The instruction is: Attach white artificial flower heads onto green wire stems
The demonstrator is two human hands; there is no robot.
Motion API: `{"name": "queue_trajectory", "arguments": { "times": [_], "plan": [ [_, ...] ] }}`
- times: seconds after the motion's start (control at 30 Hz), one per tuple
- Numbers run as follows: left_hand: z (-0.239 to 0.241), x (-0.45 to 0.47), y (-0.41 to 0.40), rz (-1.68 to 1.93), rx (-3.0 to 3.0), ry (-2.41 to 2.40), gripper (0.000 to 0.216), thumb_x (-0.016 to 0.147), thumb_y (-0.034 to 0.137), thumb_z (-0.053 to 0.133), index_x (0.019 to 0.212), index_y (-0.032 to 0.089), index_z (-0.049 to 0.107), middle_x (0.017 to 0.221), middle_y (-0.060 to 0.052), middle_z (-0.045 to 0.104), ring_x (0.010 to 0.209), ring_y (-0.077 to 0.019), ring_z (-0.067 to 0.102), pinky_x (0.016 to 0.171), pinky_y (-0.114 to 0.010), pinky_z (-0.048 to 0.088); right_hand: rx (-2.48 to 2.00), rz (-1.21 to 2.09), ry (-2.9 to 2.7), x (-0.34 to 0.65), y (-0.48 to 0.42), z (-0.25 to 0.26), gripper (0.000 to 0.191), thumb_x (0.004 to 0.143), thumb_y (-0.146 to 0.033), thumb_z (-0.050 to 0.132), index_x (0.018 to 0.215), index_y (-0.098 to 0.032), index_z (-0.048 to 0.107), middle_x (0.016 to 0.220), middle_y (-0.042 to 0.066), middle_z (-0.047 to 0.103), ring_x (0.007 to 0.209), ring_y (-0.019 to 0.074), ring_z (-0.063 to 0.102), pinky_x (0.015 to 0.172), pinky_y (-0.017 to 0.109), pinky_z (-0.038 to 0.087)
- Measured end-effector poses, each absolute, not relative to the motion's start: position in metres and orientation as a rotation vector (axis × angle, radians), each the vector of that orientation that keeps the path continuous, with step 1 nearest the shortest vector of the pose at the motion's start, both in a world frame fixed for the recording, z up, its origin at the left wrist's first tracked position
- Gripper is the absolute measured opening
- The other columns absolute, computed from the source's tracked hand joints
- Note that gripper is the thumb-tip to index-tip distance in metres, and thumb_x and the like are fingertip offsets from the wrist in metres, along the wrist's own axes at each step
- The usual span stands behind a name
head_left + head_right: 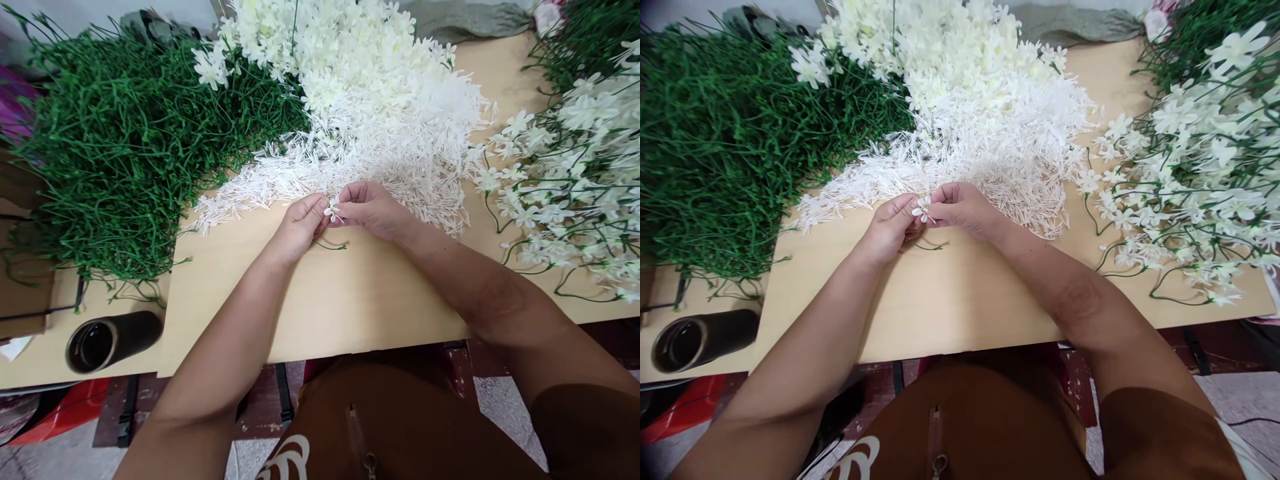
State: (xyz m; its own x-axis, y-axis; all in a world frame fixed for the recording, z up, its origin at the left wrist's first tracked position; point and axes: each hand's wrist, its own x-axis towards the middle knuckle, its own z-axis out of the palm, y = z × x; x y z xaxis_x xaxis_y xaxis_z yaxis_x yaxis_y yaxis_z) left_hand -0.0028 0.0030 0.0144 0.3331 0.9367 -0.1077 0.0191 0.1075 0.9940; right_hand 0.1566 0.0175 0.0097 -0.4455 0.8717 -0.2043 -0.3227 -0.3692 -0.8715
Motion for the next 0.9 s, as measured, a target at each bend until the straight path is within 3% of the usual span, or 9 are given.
{"name": "queue_trajectory", "arguments": {
  "times": [0.43, 0.67, 0.77, 0.83, 0.9],
  "plan": [
    [0.007, -0.002, 0.003, 0.909, 1.438, 1.032, 0.060, 0.074, 0.075, 0.062, 0.059, 0.020, 0.045, 0.052, 0.004, 0.034, 0.051, -0.0097, 0.031, 0.047, -0.024, 0.023, -1.012, 1.935, -0.903, 0.153, 0.020, 0.016, 0.037, 0.039, -0.017, 0.093, 0.046, -0.015, 0.056, 0.047, -0.004, 0.062, 0.050, 0.0069, 0.062, 0.063, 0.020, 0.058],
    [0.004, 0.001, 0.004, 0.975, 1.687, 1.184, 0.052, 0.088, 0.067, 0.046, 0.066, 0.021, 0.047, 0.061, 0.001, 0.046, 0.061, -0.0137, 0.044, 0.061, -0.028, 0.040, -1.075, 1.836, -0.826, 0.149, 0.015, 0.021, 0.030, 0.047, -0.012, 0.084, 0.050, -0.015, 0.054, 0.047, -0.005, 0.060, 0.048, 0.0068, 0.060, 0.059, 0.019, 0.056],
    [0.008, -0.008, 0.003, 1.100, 2.056, 1.257, 0.043, 0.092, 0.056, 0.046, 0.089, 0.017, 0.063, 0.088, -0.008, 0.061, 0.089, -0.0213, 0.057, 0.085, -0.037, 0.047, -1.045, 1.797, -0.864, 0.163, 0.015, 0.029, 0.024, 0.054, -0.012, 0.080, 0.054, -0.016, 0.056, 0.049, -0.003, 0.061, 0.048, 0.0070, 0.060, 0.055, 0.018, 0.053],
    [0.012, -0.015, 0.001, 1.184, 2.292, 1.210, 0.047, 0.091, 0.055, 0.049, 0.113, 0.017, 0.066, 0.109, -0.014, 0.062, 0.107, -0.0262, 0.055, 0.097, -0.043, 0.044, -1.006, 1.787, -0.816, 0.175, 0.016, 0.037, 0.022, 0.058, -0.013, 0.077, 0.054, -0.016, 0.056, 0.050, -0.003, 0.060, 0.050, 0.0080, 0.060, 0.056, 0.020, 0.055],
    [0.015, -0.018, -0.002, 1.184, 2.461, 1.101, 0.053, 0.088, 0.057, 0.055, 0.125, 0.019, 0.064, 0.119, -0.015, 0.060, 0.115, -0.0288, 0.054, 0.100, -0.046, 0.042, -0.994, 1.798, -0.743, 0.185, 0.019, 0.043, 0.024, 0.062, -0.012, 0.074, 0.053, -0.016, 0.053, 0.049, -0.004, 0.056, 0.051, 0.0085, 0.060, 0.059, 0.021, 0.058]
  ]
}}
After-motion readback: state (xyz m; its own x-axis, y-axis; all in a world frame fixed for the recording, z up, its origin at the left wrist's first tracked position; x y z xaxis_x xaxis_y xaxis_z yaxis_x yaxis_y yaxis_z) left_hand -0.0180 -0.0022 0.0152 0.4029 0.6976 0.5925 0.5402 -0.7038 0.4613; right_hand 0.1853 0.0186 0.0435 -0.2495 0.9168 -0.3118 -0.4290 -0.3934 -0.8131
